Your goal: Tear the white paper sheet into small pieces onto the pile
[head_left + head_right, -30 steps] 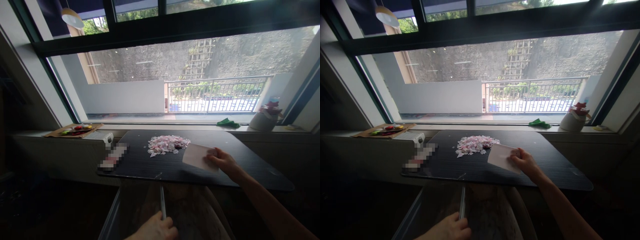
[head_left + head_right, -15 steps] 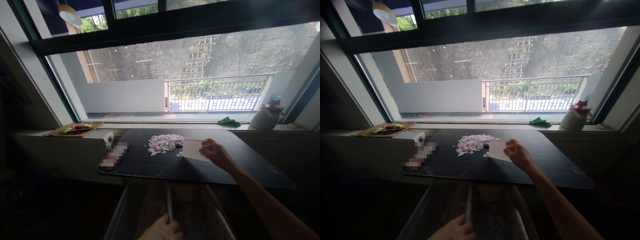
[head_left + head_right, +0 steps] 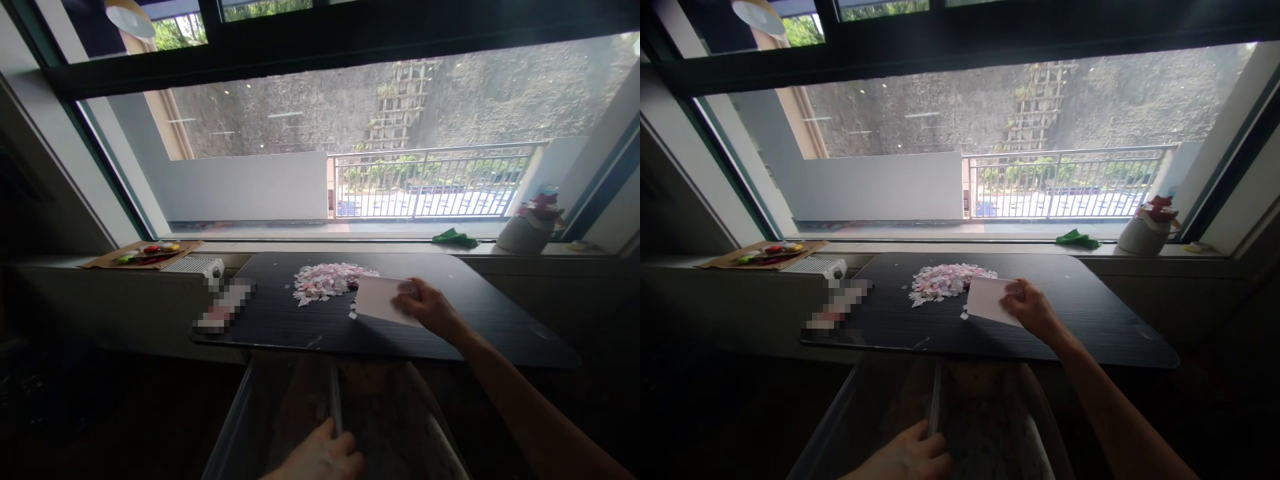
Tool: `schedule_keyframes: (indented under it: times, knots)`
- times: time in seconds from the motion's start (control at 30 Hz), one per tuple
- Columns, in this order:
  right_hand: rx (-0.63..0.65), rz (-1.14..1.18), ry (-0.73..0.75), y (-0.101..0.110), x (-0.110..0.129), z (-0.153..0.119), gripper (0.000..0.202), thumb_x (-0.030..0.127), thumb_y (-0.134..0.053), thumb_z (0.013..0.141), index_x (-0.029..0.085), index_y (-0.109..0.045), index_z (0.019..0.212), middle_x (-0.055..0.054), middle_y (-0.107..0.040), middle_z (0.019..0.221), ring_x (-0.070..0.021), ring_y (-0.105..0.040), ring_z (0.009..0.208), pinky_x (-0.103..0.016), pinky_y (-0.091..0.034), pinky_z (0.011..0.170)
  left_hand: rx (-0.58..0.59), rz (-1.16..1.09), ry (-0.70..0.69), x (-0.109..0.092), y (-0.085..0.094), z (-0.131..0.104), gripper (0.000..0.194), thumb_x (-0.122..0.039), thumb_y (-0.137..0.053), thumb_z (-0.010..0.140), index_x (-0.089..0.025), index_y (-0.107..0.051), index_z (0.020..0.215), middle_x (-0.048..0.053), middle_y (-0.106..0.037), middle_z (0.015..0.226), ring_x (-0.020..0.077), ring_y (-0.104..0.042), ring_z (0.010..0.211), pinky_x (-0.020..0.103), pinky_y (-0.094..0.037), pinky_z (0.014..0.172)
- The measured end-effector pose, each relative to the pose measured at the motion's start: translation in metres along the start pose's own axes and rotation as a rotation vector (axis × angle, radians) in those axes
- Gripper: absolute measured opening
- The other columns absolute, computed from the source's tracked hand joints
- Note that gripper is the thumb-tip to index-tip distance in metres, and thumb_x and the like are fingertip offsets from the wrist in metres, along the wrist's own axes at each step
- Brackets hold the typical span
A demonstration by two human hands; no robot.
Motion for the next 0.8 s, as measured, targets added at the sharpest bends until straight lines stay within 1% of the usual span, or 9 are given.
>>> schedule_keyframes:
  times: [0.1, 0.17, 0.23, 0.33, 0.47, 0.63, 0.8]
  knots:
    - [-0.017, -0.016, 0.011, 0.006, -0.003, -0.003, 0.015, 0.024, -0.06, 0.069, 0.02, -0.056, 0.082, -0.001, -0.066, 0.069, -0.0159, -0.064, 0.059, -0.024, -0.048, 0.05, 0.031, -0.001, 0.009, -0.002, 0.002, 0.006, 0.018, -0.022, -0.067, 0.079, -0.016, -0.054, 0.068, -0.005, -0.057, 0.06, 0.0101, -0.043, 0.05, 0.03, -0.022, 0.049]
    - [-0.017, -0.054, 0.039, 0.006, -0.005, -0.001, 0.015, 0.026, -0.06, 0.068, 0.02, -0.056, 0.081, -0.001, -0.066, 0.068, -0.0161, -0.063, 0.059, -0.024, -0.047, 0.049, 0.042, -0.001, 0.012, -0.003, 0.0, 0.01, 0.018, -0.021, -0.068, 0.078, -0.016, -0.055, 0.068, -0.005, -0.058, 0.06, 0.0098, -0.042, 0.048, 0.031, -0.022, 0.048]
    - [-0.042, -0.08, 0.06, 0.002, -0.008, 0.001, 0.018, 0.029, -0.06, 0.069, 0.02, -0.056, 0.084, -0.003, -0.067, 0.072, -0.0171, -0.063, 0.062, -0.025, -0.048, 0.051, 0.046, -0.002, 0.016, -0.005, -0.001, 0.014, 0.017, -0.021, -0.068, 0.078, -0.016, -0.055, 0.068, -0.005, -0.057, 0.059, 0.0101, -0.042, 0.047, 0.031, -0.021, 0.048]
    - [-0.076, -0.099, 0.065, -0.008, -0.008, 0.004, 0.021, 0.032, -0.059, 0.07, 0.019, -0.056, 0.087, -0.005, -0.067, 0.078, -0.0186, -0.065, 0.067, -0.027, -0.049, 0.055, 0.051, -0.029, 0.029, -0.008, -0.001, 0.022, 0.016, -0.022, -0.064, 0.08, -0.016, -0.056, 0.068, -0.005, -0.055, 0.055, 0.0101, -0.039, 0.046, 0.029, -0.02, 0.047]
    - [0.002, -0.035, 0.09, -0.022, -0.003, 0.004, 0.02, 0.032, -0.059, 0.07, 0.019, -0.056, 0.086, -0.004, -0.068, 0.075, -0.0183, -0.065, 0.066, -0.027, -0.049, 0.055, 0.052, -0.066, 0.052, -0.009, -0.003, 0.031, 0.018, -0.024, -0.059, 0.084, -0.016, -0.058, 0.068, -0.004, -0.053, 0.053, 0.0088, -0.037, 0.046, 0.026, -0.024, 0.05]
    - [-0.01, -0.03, 0.069, -0.021, -0.003, 0.004, 0.023, 0.032, -0.06, 0.069, 0.02, -0.056, 0.089, -0.005, -0.069, 0.077, -0.0205, -0.066, 0.068, -0.029, -0.051, 0.056, 0.084, -0.077, 0.068, -0.01, -0.013, 0.035, 0.02, -0.02, -0.056, 0.085, -0.016, -0.058, 0.066, -0.004, -0.051, 0.053, 0.0079, -0.037, 0.047, 0.024, -0.026, 0.053]
    - [0.097, 0.008, 0.079, -0.024, -0.005, 0.0, 0.022, 0.033, -0.06, 0.071, 0.02, -0.055, 0.089, -0.004, -0.069, 0.075, -0.0204, -0.067, 0.069, -0.03, -0.052, 0.058, 0.142, -0.117, 0.092, -0.012, -0.018, 0.045, 0.021, -0.023, -0.059, 0.084, -0.016, -0.057, 0.064, -0.005, -0.05, 0.051, 0.0075, -0.034, 0.044, 0.025, -0.025, 0.05]
Point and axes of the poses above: each hand's wrist, its own z-axis towards the middle knuckle, its own y-axis out of the back of the hand, x = y × z, the point moved 2 cm from there along z, towards the middle knuckle
